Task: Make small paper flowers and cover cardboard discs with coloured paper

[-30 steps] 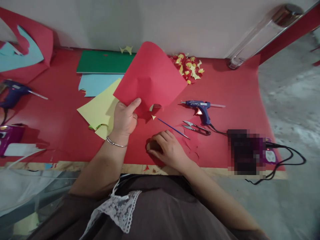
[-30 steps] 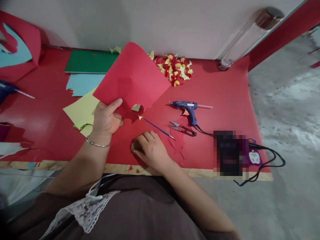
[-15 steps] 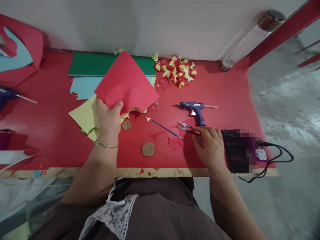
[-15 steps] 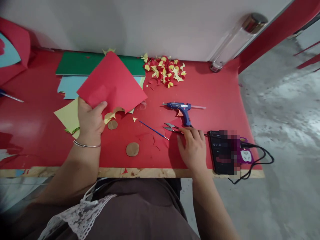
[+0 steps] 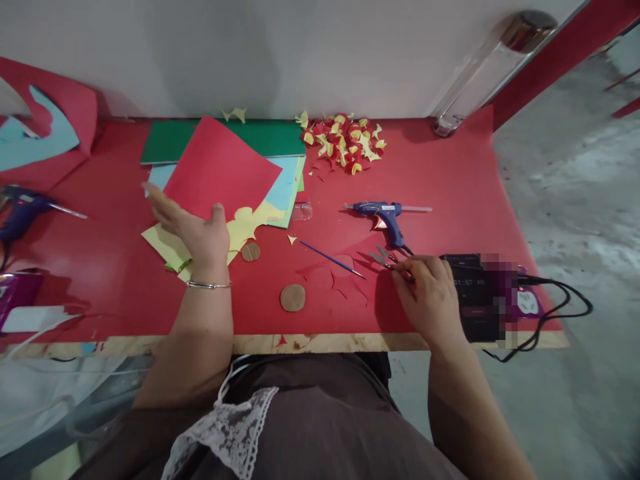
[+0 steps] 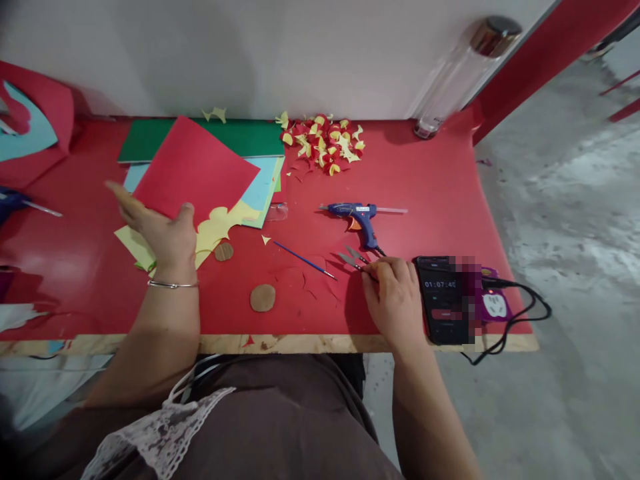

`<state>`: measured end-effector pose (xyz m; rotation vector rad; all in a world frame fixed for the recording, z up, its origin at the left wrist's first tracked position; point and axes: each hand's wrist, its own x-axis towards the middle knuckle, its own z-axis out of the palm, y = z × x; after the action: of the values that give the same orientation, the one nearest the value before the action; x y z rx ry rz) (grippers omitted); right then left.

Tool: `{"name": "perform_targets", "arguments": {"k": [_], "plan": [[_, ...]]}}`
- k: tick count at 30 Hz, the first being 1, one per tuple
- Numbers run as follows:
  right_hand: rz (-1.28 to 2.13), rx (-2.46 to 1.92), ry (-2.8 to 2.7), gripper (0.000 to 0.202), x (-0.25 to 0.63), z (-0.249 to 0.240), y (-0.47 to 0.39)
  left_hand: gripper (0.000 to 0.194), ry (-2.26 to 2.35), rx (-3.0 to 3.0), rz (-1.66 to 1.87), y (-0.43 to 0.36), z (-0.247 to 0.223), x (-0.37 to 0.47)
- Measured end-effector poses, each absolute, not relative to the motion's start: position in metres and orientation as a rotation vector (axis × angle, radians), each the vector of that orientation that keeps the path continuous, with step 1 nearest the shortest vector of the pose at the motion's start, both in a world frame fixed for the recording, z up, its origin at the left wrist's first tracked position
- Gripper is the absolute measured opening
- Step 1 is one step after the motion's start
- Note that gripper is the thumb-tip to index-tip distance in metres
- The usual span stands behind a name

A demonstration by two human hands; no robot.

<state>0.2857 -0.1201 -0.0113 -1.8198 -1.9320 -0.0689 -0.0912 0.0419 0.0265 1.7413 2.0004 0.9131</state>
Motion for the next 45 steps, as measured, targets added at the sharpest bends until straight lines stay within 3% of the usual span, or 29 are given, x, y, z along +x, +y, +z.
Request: {"name": "perform_targets", "arguments": {"k": [2,6,11,18,25,29,35,39,45], "plan": [[-0.093,-1.845,-1.909,0.012,0.292,-0.012,-0.133,0.067,2.101,1.897,1.14,0.033,0.033,-0.077],[-0.121,-1.94,-1.861,0.012,0.3,-0.02,-0.153,0.03,1.453,2.367,0.626,0.01,0.035,-0.025],[-0.207,-1.971,-1.78,0.011,0.293,-0.021,-0.162,0.023,1.092,2.569,0.164,0.005,0.023,0.024],[-0.02,-1.804,-1.932,0.013,0.252,-0.018,-0.159,0.015,0.801,2.598,0.16,0.043,0.016,0.01],[0.051,-1.697,-2.002,0.017,0.23,-0.028,-0.154,0.009,0.998,2.557,0.254,0.06,0.024,-0.007],[0.07,-1.671,-1.99,0.018,0.228,-0.03,-0.153,0.023,0.959,2.599,0.144,0.053,0.025,0.003],[0.088,-1.679,-1.95,0.017,0.228,-0.035,-0.151,0.017,0.973,2.597,0.054,0.043,0.028,0.024],[0.089,-1.685,-1.948,0.015,0.227,-0.034,-0.15,0.033,1.084,2.534,0.029,0.03,0.032,0.044],[0.09,-1.674,-1.944,0.014,0.226,-0.032,-0.149,0.008,1.112,2.496,-0.108,0.012,0.036,0.058]]}}
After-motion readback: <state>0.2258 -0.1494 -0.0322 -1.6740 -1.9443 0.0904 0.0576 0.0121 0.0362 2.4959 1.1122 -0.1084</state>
